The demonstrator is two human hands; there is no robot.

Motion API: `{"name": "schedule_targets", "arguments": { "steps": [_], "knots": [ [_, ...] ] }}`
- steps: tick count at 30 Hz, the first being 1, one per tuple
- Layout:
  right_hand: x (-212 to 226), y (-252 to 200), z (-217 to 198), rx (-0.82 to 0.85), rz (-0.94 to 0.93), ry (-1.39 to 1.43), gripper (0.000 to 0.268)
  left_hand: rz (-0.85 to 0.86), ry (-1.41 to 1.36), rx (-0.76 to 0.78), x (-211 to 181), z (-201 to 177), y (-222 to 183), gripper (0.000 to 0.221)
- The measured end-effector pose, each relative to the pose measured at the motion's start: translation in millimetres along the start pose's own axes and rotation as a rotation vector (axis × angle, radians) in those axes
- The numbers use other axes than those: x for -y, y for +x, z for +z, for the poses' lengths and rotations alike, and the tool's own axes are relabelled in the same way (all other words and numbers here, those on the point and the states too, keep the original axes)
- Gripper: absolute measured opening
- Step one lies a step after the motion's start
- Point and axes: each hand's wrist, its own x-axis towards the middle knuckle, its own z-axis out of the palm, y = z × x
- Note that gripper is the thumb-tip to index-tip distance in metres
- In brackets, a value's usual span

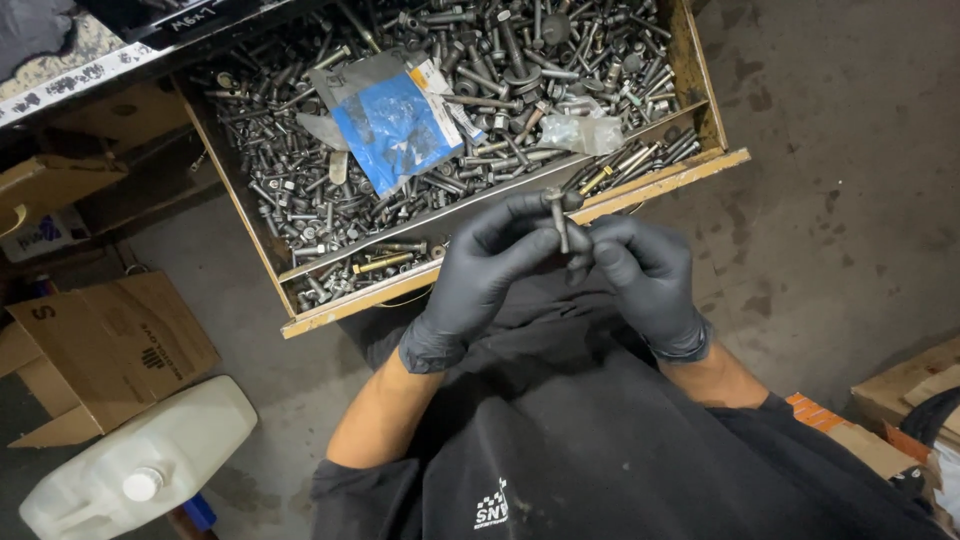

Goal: A person is sorting through a large drawer filled with various bolts and hardware, picking them up individually for inspection.

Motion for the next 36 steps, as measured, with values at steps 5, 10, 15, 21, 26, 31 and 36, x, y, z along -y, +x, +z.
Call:
{"name": "schedule_targets", "arguments": {
  "steps": [5,10,15,21,26,31,36],
  "knots": [
    [-1,-2,0,-0.005,0.009,0.024,0.024,0.063,-0.018,0.080,1,-6,3,0.040],
    [-2,-1,-1,-0.022,-0.006,-0.012,0.022,0.106,0.015,0.085,-1,-5,0,0.042],
    [3,4,-5,0.011,0.059,-0.012,0.021,0.152,0.129,0.065,8,-13,1,0.040],
    [-2,3,-6,-0.040,0.103,0.000,0.004,0.136,0.167,0.059,9,-17,1,0.038],
    [-15,18,3,-0.102,0.141,-0.163,0.017,0.217,0.559,0.021,-8,-39,-9,0.034],
    [-45,43,-17,-0.102,0.147,-0.160,0.022,0.286,1.282,-0.108,-4,-148,-17,0.024],
    [-64,47,-37,-0.100,0.209,-0.147,0.027,0.298,2.255,-0.296,21,-214,-31,0.027]
  ]
}}
